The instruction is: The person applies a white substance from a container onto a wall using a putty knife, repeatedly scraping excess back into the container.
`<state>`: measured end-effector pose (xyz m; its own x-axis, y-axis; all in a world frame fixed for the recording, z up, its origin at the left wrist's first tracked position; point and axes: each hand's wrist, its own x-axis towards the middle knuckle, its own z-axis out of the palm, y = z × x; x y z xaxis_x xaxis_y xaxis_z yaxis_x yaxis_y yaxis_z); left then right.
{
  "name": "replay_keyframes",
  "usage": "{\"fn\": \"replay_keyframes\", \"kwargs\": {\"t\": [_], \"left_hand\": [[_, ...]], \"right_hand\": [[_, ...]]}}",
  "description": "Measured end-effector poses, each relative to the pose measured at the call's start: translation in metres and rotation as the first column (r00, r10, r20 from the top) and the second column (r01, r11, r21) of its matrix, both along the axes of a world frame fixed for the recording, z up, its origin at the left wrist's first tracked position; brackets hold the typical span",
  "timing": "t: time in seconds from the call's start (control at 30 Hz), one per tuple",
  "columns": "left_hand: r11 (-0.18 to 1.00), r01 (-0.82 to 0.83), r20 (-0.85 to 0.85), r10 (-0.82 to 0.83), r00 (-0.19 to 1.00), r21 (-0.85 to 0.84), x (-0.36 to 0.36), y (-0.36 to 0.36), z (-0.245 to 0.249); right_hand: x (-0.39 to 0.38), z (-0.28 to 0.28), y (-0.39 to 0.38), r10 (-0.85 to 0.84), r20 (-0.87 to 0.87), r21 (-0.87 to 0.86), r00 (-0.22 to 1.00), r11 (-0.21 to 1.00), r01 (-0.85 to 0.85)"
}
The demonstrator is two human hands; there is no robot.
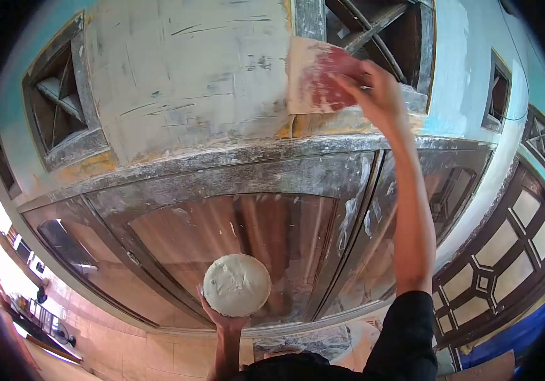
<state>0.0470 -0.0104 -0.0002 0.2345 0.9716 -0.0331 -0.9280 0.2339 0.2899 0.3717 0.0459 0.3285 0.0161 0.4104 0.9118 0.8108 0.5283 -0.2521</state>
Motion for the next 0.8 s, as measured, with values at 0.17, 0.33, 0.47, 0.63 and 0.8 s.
{"fn": "replay_keyframes", "kwargs": {"t": [0.17,0.33,0.47,0.63,0.8], "left_hand": [[1.000,-0.010,-0.027,0.011,1.000,0.006,0.001,0.003,-0.001],[0.999,0.033,0.023,-0.032,0.999,-0.009,-0.001,0.004,-0.009],[1.000,0.024,0.020,-0.024,1.000,0.005,-0.001,0.004,0.002],[0.999,0.033,0.007,-0.033,0.999,0.005,-0.002,0.009,-0.010],[0.995,0.097,0.050,-0.098,0.994,0.033,0.000,0.005,-0.004]], "right_hand": [[-0.051,0.011,-0.015,0.080,-0.056,-0.025,0.995,0.996,-0.082],[-0.040,0.000,0.010,-0.149,0.007,-0.057,0.989,0.987,0.149],[-0.005,-0.003,-0.023,-0.083,-0.202,-0.153,0.976,0.987,0.052],[-0.075,0.016,-0.011,0.045,-0.076,-0.141,0.996,0.988,-0.056],[-0.040,0.007,0.020,-0.188,0.100,-0.010,0.977,0.982,0.190]]}}
